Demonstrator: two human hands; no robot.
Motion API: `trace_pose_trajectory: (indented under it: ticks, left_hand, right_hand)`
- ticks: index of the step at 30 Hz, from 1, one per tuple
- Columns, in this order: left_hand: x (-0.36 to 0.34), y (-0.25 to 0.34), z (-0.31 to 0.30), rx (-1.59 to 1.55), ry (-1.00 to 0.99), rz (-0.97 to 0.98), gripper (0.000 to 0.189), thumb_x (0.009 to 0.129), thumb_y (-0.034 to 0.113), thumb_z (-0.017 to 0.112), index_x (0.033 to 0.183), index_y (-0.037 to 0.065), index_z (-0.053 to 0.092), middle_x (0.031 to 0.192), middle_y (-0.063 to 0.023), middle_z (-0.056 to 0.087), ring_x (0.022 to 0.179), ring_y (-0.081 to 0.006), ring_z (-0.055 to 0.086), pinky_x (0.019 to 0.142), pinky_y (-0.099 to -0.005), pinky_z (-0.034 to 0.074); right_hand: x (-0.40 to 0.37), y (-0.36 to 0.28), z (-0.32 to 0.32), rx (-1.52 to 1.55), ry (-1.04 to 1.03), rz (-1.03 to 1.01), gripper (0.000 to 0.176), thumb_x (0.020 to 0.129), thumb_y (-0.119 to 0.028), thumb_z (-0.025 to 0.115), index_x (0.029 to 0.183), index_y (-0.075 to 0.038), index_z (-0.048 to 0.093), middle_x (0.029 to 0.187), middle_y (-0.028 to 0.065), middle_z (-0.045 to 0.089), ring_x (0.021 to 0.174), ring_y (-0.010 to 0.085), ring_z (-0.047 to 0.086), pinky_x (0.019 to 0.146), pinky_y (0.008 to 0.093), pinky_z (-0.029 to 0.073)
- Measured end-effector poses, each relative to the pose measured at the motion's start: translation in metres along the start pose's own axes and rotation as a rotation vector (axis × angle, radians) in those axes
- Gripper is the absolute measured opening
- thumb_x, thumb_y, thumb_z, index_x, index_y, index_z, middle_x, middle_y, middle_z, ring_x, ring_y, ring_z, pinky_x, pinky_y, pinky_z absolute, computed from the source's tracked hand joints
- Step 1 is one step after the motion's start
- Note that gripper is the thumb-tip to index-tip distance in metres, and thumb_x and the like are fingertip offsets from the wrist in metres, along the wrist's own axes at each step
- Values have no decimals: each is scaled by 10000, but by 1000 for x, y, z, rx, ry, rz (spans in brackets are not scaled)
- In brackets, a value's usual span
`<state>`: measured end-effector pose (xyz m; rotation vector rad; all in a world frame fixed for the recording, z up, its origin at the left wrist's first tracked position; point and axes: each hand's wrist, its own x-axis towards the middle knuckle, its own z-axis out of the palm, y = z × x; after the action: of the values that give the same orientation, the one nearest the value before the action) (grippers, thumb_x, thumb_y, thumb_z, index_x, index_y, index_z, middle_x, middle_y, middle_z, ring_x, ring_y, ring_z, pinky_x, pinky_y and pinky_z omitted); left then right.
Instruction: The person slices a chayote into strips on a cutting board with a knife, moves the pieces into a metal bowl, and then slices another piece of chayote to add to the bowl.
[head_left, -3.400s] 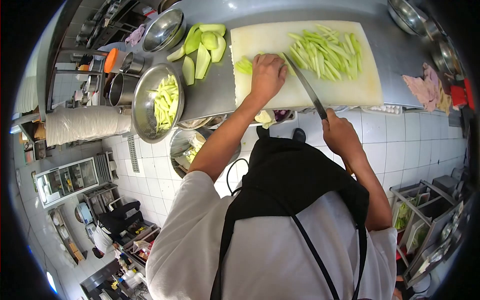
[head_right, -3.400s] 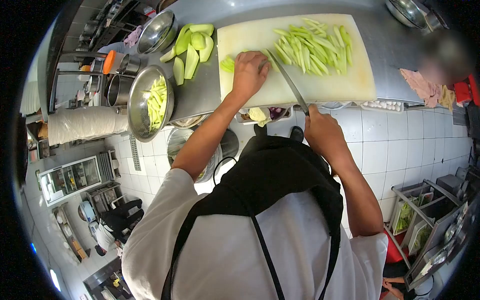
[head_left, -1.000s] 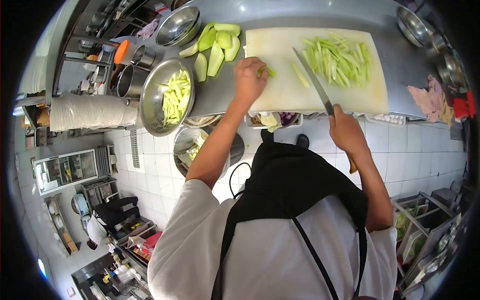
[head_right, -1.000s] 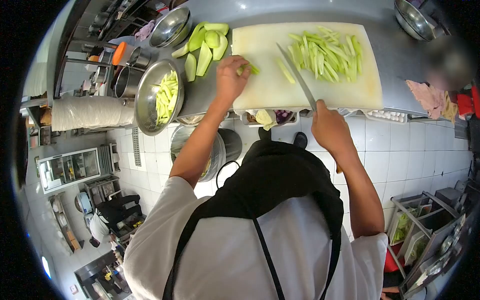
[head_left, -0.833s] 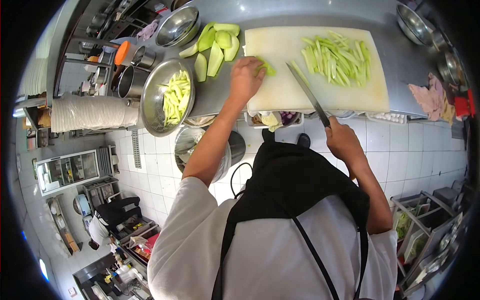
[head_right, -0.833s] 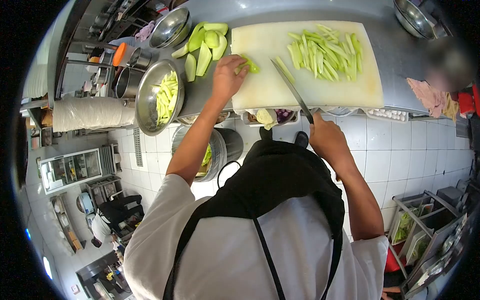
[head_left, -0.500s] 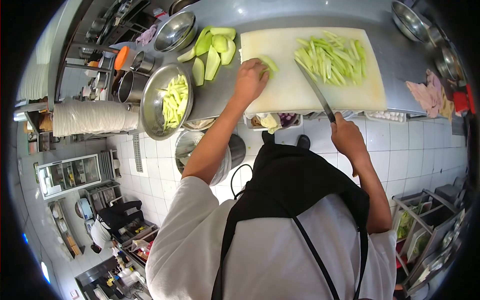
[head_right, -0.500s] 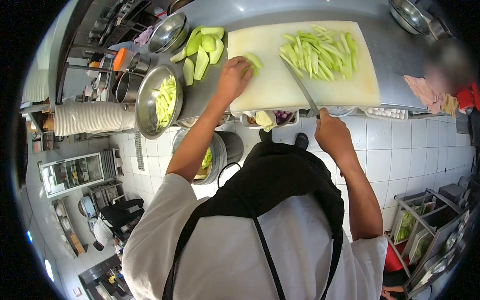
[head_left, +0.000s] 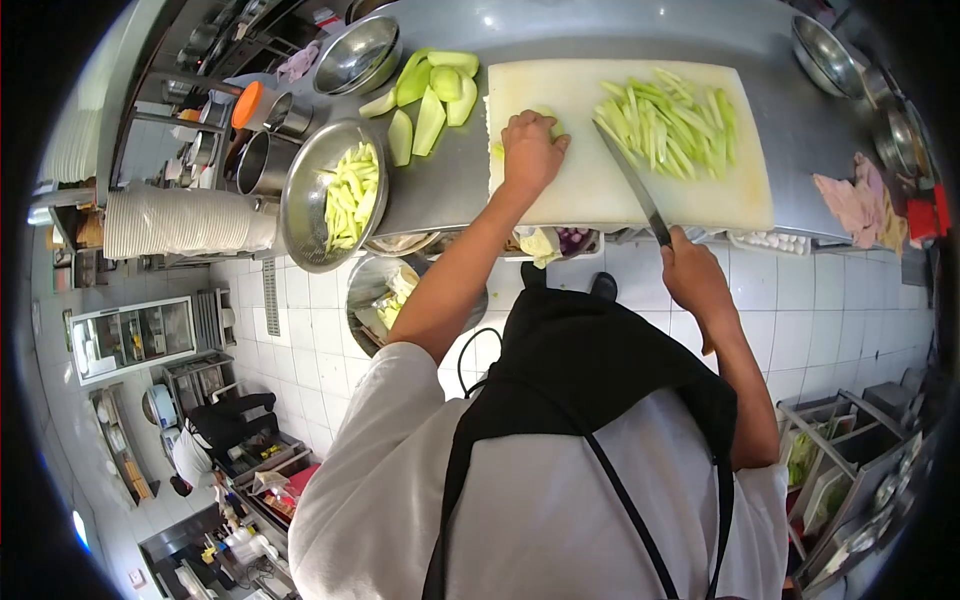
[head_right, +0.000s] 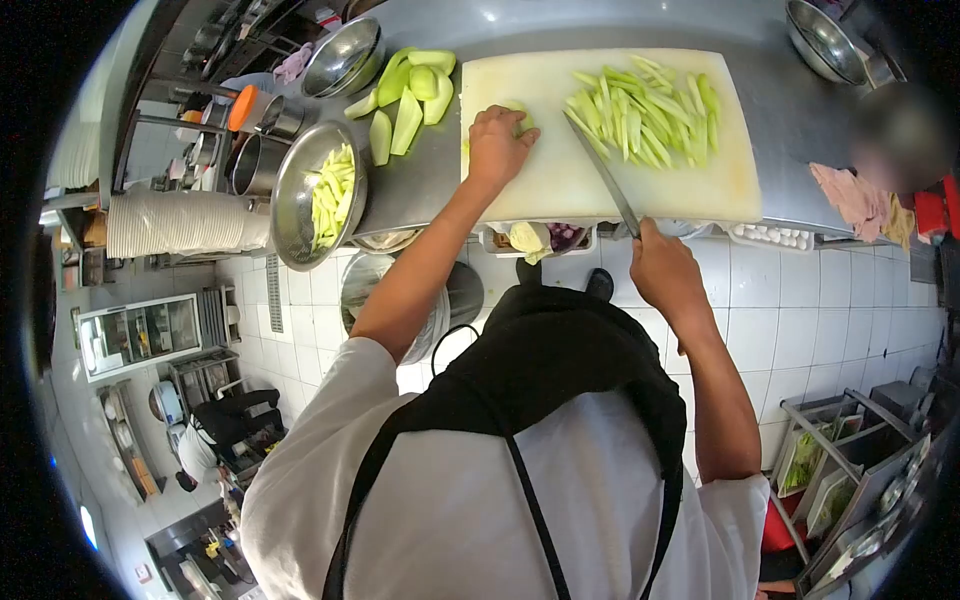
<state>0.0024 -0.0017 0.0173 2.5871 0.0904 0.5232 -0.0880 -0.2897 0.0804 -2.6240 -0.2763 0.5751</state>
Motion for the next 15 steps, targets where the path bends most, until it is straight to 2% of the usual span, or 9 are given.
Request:
trace_pose_trajectory:
  ticks: [3, 4, 7, 11, 15]
  left_hand:
    - [-12, 20, 10, 36, 16, 23, 335, 793, 229, 811, 1032, -1, 762, 1065, -183, 708, 1018, -367, 633, 910, -457, 505]
    - [-15, 29, 12, 29, 24, 28, 304, 795, 220, 808, 989, -10, 763, 1026, -175, 718, 1000, -363, 639, 897, -466, 501]
    - [-24, 47, 14, -70, -72, 62, 279, 797, 213, 804, 965, -6, 764, 1001, -167, 726, 983, -359, 646, 890, -461, 501]
    - [-15, 34, 9, -45, 43, 78, 216, 811, 195, 785, 952, 32, 773, 1002, -156, 731, 983, -352, 652, 888, -455, 506]
    - [5, 11, 5, -32, -6, -2, 196, 810, 168, 771, 946, 28, 770, 1026, -159, 730, 985, -355, 650, 921, -449, 510]
  right_hand:
    - [2, 0, -1, -15, -9, -11, 309, 1005, -218, 515, 1214, 9, 543, 939, 329, 669, 939, 510, 638, 847, 598, 476]
    - [3, 0, -1, -11, -7, -11, 310, 1005, -217, 516, 1214, 10, 543, 938, 331, 669, 941, 512, 637, 846, 598, 475]
    - [3, -2, -2, -6, -25, 1, 320, 1006, -214, 510, 1229, 12, 547, 968, 331, 671, 972, 511, 634, 871, 591, 477]
    - [-2, -14, -14, -1, -68, 29, 359, 1010, -215, 494, 1279, 15, 553, 1037, 326, 676, 1031, 503, 630, 926, 572, 482]
    - [-3, -18, -17, -9, -105, 40, 395, 1014, -223, 492, 1322, 19, 544, 1045, 323, 677, 1036, 501, 630, 932, 567, 482]
